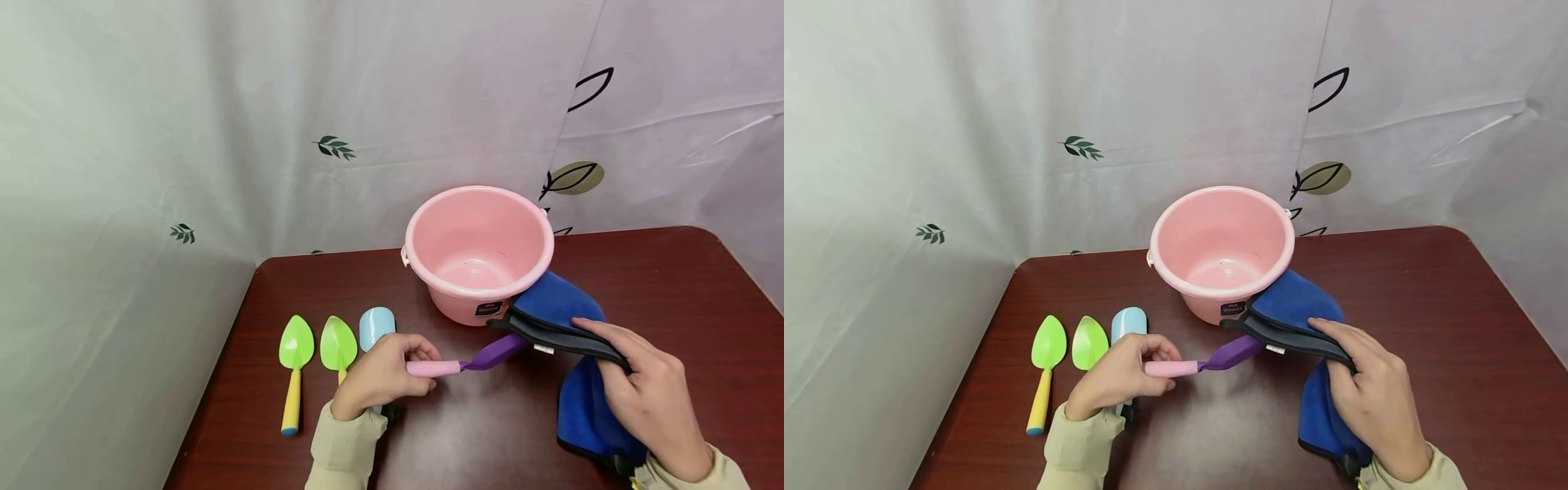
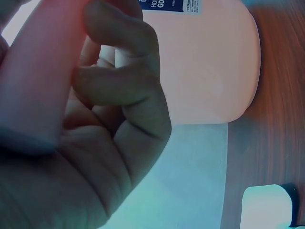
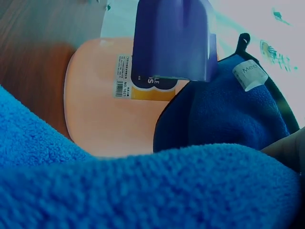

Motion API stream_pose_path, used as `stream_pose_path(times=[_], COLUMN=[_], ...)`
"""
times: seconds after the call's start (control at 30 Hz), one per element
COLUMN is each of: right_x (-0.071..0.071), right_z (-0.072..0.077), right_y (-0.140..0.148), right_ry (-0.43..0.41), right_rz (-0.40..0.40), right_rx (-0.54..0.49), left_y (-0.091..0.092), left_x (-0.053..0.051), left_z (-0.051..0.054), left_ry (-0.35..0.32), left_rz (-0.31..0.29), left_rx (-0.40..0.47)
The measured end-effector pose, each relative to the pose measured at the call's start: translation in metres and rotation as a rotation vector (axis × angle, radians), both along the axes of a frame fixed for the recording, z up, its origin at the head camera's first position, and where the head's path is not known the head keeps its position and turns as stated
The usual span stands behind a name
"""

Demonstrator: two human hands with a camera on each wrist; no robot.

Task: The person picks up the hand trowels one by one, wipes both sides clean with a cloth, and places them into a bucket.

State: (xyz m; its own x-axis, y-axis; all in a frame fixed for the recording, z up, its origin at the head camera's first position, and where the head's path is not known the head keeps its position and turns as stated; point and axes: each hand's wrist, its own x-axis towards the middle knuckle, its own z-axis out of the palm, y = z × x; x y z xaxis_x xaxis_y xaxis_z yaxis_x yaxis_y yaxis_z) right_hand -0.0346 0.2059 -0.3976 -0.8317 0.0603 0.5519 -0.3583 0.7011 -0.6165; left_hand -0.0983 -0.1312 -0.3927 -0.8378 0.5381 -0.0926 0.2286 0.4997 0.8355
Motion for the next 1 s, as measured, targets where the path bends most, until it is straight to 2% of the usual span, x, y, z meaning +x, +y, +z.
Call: stream_pose_path(times=[0.17,0.4,0.67,0.8,1.0], right_x=[0.0004,-0.0002,-0.0004,0.0009,-0.0007], right_z=[-0.0001,-0.0002,-0.0008,-0.0007,-0.0013], right_y=[-0.0011,-0.0041,-0.0029,-0.0033,-0.0095], right_ry=[0.000,0.028,0.007,-0.007,0.106], right_rz=[-0.002,0.011,0.011,0.035,0.108], right_rx=[-0.003,-0.044,-0.053,-0.074,-0.082], left_y=[0.0015,0.0031,0.0043,0.0053,0.0071], left_x=[-0.0002,-0.0011,0.0009,0.0021,0.0018], left_z=[-0.0008,-0.0007,-0.0008,-0.0013,-0.0022], left_ry=[0.050,0.093,0.104,0.096,0.113], left_rz=[-0.012,0.005,0.037,0.030,-0.008], left_rx=[-0.029,-0.033,-0.022,-0.012,-0.006])
